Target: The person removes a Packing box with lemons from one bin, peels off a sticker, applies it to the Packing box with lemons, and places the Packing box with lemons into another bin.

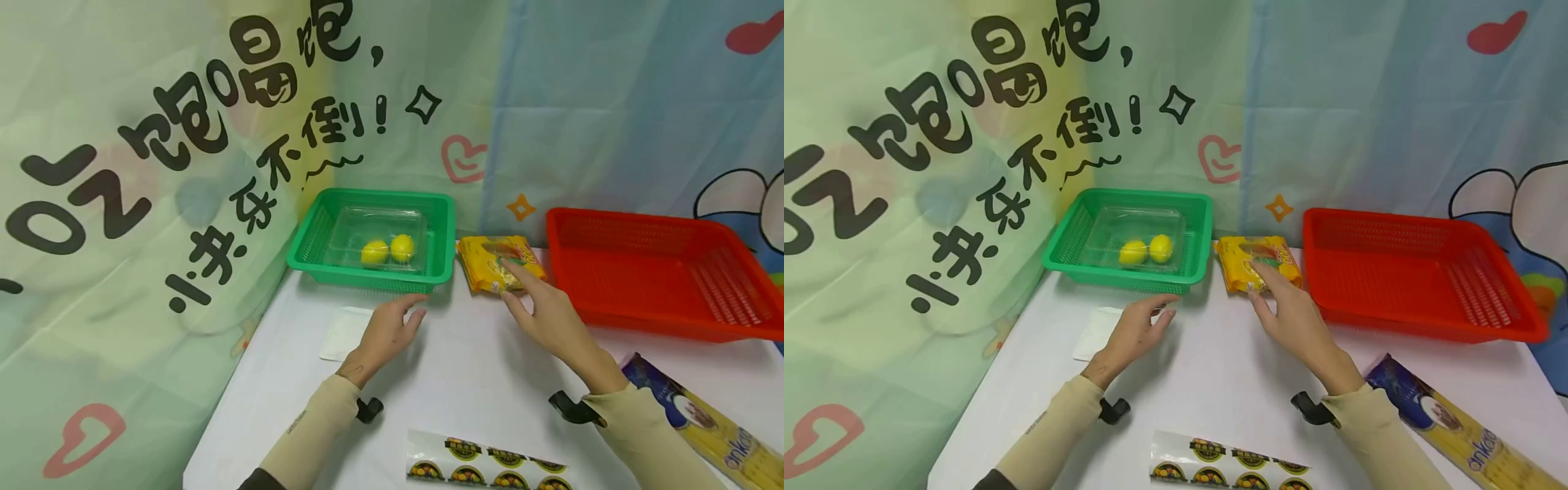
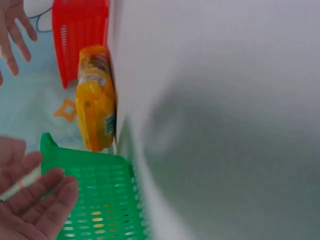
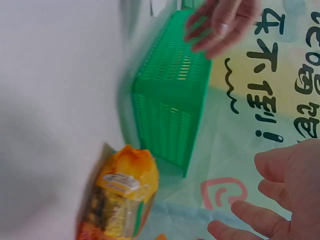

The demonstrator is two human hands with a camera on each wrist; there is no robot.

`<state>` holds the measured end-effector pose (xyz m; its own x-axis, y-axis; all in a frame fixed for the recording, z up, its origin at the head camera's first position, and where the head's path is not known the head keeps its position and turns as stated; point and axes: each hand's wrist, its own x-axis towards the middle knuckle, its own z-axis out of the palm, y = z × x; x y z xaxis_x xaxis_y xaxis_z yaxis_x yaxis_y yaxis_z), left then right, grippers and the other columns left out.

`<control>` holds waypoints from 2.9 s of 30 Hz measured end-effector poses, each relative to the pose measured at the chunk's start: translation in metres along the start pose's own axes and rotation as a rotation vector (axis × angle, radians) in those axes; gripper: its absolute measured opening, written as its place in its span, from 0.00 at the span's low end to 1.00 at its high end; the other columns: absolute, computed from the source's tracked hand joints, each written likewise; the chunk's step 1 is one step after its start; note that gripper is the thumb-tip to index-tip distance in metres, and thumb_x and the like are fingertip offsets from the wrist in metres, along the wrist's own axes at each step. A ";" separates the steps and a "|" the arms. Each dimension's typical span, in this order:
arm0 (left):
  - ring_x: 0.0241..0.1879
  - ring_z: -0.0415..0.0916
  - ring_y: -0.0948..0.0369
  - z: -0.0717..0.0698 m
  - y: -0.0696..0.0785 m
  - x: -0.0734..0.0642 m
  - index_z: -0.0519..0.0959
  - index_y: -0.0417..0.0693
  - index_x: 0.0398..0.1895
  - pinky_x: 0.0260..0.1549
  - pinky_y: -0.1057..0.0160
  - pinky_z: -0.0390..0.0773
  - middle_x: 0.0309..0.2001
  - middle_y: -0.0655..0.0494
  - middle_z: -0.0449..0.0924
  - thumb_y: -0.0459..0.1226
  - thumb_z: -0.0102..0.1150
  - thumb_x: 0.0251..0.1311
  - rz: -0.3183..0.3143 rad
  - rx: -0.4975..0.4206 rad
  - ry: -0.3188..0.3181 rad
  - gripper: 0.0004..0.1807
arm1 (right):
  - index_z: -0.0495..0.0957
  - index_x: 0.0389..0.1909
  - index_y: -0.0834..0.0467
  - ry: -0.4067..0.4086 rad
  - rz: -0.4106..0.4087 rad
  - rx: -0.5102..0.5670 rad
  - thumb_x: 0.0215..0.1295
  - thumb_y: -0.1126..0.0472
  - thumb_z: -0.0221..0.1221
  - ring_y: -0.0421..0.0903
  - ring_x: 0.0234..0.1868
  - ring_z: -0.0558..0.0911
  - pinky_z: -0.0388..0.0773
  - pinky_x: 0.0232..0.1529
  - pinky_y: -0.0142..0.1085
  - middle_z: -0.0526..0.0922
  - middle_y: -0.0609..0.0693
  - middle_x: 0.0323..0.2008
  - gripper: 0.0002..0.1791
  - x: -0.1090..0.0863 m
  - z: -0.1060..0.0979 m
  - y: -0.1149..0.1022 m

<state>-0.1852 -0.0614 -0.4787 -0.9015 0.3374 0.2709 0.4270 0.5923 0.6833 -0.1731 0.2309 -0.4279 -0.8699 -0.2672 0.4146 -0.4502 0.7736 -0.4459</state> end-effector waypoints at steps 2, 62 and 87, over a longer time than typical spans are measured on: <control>0.52 0.84 0.54 -0.003 -0.005 0.000 0.81 0.45 0.58 0.52 0.56 0.83 0.52 0.50 0.86 0.39 0.56 0.73 -0.125 -0.124 0.031 0.16 | 0.65 0.75 0.50 -0.013 0.005 0.004 0.69 0.60 0.62 0.52 0.26 0.80 0.84 0.36 0.53 0.79 0.62 0.62 0.34 0.009 0.000 -0.002; 0.37 0.89 0.54 -0.027 -0.050 0.037 0.64 0.36 0.48 0.46 0.58 0.86 0.39 0.38 0.84 0.33 0.49 0.76 -0.657 -1.195 0.442 0.09 | 0.35 0.82 0.52 -0.539 0.553 0.532 0.77 0.33 0.37 0.66 0.78 0.52 0.72 0.63 0.64 0.36 0.59 0.82 0.45 0.225 0.102 -0.028; 0.38 0.89 0.55 -0.028 -0.053 0.037 0.66 0.39 0.49 0.45 0.59 0.86 0.48 0.29 0.81 0.35 0.51 0.75 -0.654 -1.188 0.418 0.09 | 0.31 0.82 0.52 -0.586 0.595 0.540 0.79 0.58 0.48 0.70 0.76 0.56 0.78 0.56 0.64 0.33 0.62 0.81 0.43 0.238 0.138 -0.016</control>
<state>-0.2426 -0.1006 -0.4861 -0.9538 -0.1157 -0.2772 -0.1923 -0.4734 0.8596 -0.4006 0.0756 -0.4313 -0.8804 -0.2747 -0.3866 0.1873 0.5474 -0.8156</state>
